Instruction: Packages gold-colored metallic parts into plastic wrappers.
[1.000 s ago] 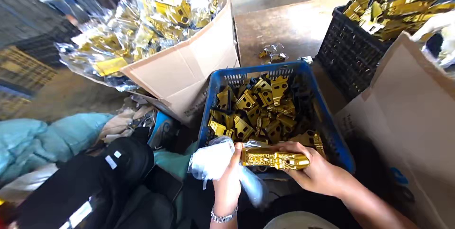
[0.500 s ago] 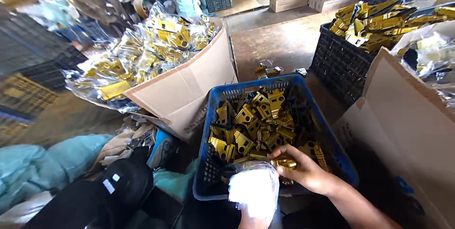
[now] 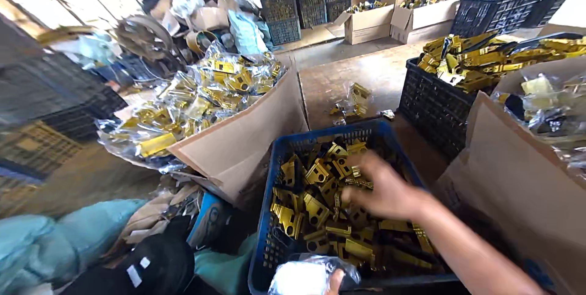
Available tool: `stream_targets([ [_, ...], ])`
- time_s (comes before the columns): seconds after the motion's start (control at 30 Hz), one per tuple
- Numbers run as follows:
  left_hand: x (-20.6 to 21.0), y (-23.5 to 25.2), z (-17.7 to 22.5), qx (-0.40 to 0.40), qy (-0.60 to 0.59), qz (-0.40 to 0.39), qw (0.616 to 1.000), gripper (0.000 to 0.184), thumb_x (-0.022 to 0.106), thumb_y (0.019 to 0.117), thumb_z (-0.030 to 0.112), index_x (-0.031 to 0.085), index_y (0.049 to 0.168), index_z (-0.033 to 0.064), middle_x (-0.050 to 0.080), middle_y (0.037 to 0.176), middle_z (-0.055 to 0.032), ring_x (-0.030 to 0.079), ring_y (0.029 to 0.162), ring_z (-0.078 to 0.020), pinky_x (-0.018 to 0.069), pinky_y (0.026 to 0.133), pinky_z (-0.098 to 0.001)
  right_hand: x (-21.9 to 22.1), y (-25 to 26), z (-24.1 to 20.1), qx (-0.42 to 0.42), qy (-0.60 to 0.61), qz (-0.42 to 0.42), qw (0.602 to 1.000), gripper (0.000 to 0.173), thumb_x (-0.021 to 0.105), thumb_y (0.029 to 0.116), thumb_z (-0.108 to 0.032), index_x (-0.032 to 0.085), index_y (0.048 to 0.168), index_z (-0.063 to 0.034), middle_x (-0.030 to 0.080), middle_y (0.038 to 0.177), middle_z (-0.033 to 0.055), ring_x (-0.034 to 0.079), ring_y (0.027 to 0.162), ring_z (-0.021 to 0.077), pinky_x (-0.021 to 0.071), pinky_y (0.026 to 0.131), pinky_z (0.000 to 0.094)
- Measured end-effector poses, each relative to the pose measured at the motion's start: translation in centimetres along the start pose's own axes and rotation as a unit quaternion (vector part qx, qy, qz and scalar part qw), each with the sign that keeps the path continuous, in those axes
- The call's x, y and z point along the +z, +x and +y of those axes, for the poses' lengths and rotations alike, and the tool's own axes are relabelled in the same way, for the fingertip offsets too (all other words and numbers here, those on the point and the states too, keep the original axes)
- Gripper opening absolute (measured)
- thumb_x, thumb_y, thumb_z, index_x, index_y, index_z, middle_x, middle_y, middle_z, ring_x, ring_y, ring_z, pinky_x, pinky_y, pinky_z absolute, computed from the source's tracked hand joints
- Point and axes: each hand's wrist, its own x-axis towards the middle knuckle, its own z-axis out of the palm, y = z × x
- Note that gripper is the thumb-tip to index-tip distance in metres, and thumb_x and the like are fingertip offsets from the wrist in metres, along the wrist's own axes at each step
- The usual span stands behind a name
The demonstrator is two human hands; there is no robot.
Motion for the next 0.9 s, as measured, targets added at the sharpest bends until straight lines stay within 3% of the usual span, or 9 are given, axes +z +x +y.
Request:
stream_targets([
  [0.13, 1.3, 0.6, -1.5, 0.135, 0.239, -0.013, 0.962, 0.031, 0.076, 0.0824, 0.015, 0.07, 0.091, -0.0138, 0.072, 0.088, -0.021, 0.072, 0.088, -0.0198, 0.0565, 0.087, -0.0344, 7.4, -4.9, -1.3, -0.129, 0.193, -0.103, 0.967, 0.018, 0.068, 0.0936, -0.008, 0.072, 0.1, 0.0091, 0.071, 0.098, 0.0221, 0.07, 0.095, 0.0257, 0.0563, 0.088, 0.0345],
  [0.27, 1.8, 0.2, -1.0, 0.148, 0.235, -0.057, 0.959, 0.035, 0.078, 0.0793, 0.016, 0.068, 0.092, -0.0151, 0.072, 0.089, -0.0229, 0.072, 0.09, -0.0233, 0.0556, 0.089, -0.0363, 7.9, -6.5, -0.6, -0.065, 0.229, -0.104, 0.966, 0.018, 0.061, 0.0963, -0.004, 0.07, 0.097, 0.011, 0.07, 0.091, 0.0202, 0.067, 0.082, 0.0181, 0.055, 0.078, 0.0287],
  [0.33, 1.5, -0.3, -0.8, 0.082, 0.11, -0.089, 0.987, 0.048, 0.086, 0.0739, 0.017, 0.066, 0.102, -0.0172, 0.073, 0.097, -0.0155, 0.069, 0.097, -0.0105, 0.0535, 0.094, -0.0273, 7.9, -6.7, 0.1, -0.047, 0.215, -0.085, 0.972, 0.021, 0.059, 0.0996, -0.009, 0.069, 0.093, 0.0088, 0.068, 0.083, 0.0155, 0.065, 0.074, 0.012, 0.0544, 0.071, 0.0241],
  [0.47, 2.0, -0.8, 0.6, -0.078, -0.105, -0.048, 0.99, 0.017, 0.067, 0.0846, -0.007, 0.064, 0.101, -0.002, 0.071, 0.085, 0.0074, 0.068, 0.078, 0.0026, 0.0587, 0.078, -0.0199, 7.7, -7.6, -0.5, -0.009, 0.228, -0.1, 0.969, 0.029, 0.057, 0.1018, -0.012, 0.066, 0.086, 0.0103, 0.062, 0.069, 0.012, 0.058, 0.06, 0.0094, 0.0501, 0.06, 0.023],
  [0.57, -0.6, 0.5, -2.5, 0.033, -0.038, 0.017, 0.999, 0.024, 0.069, 0.0853, -0.004, 0.062, 0.107, -0.0106, 0.073, 0.093, 0.0015, 0.069, 0.088, 0.0002, 0.0588, 0.086, -0.0219, 6.5, -8.3, -0.8, 0.101, 0.353, -0.223, 0.903, 0.016, 0.06, 0.0999, -0.006, 0.067, 0.101, 0.0075, 0.07, 0.079, 0.0062, 0.065, 0.063, 0.0058, 0.0573, 0.063, 0.0232],
  [0.67, -3.3, 1.8, -3.3, 0.076, 0.011, 0.084, 0.993, 0.02, 0.068, 0.0872, 0.001, 0.062, 0.105, -0.0054, 0.071, 0.087, 0.0077, 0.069, 0.079, 0.0035, 0.0604, 0.077, -0.0183, 7.1, -8.9, -0.6, 0.163, 0.411, -0.118, 0.889, 0.022, 0.077, 0.0868, -0.012, 0.058, 0.077, -0.013, 0.061, 0.059, -0.0086, 0.054, 0.046, -0.0015, 0.0462, 0.044, 0.0164],
  [0.73, -3.3, 0.3, -1.0, 0.015, -0.053, -0.033, 0.998, 0.026, 0.08, 0.0821, 0.012, 0.068, 0.105, 0.0092, 0.073, 0.089, 0.012, 0.069, 0.082, 0.0017, 0.0595, 0.078, -0.0197, 8.5, -8.8, -1.3, 0.112, 0.367, -0.055, 0.922, 0.035, 0.085, 0.0779, -0.017, 0.052, 0.067, -0.0132, 0.053, 0.059, -0.0108, 0.048, 0.051, -0.0065, 0.0387, 0.048, 0.0122],
  [0.8, -1.7, -1.8, 0.4, -0.051, -0.117, -0.153, 0.98, 0.032, 0.089, 0.0737, 0.019, 0.072, 0.101, 0.0188, 0.073, 0.091, 0.014, 0.068, 0.087, 0.0025, 0.0585, 0.083, -0.0203, 10.1, -9.4, -2.2, -0.02, 0.321, -0.092, 0.942, 0.027, 0.084, 0.0736, -0.012, 0.06, 0.068, 0.0007, 0.06, 0.065, 0.0032, 0.055, 0.062, 0.0011, 0.0432, 0.056, 0.0182],
  [0.9, -1.5, -2.6, -0.5, -0.075, -0.123, -0.124, 0.982, 0.025, 0.088, 0.073, 0.015, 0.069, 0.087, 0.0217, 0.069, 0.08, 0.0145, 0.065, 0.077, 0.0046, 0.0565, 0.073, -0.0169, 9.9, -9.1, -2.2, -0.059, 0.31, -0.189, 0.93, 0.033, 0.086, 0.0761, -0.014, 0.06, 0.067, 0.004, 0.056, 0.06, 0.004, 0.046, 0.057, 0.0011, 0.0342, 0.053, 0.0191],
])
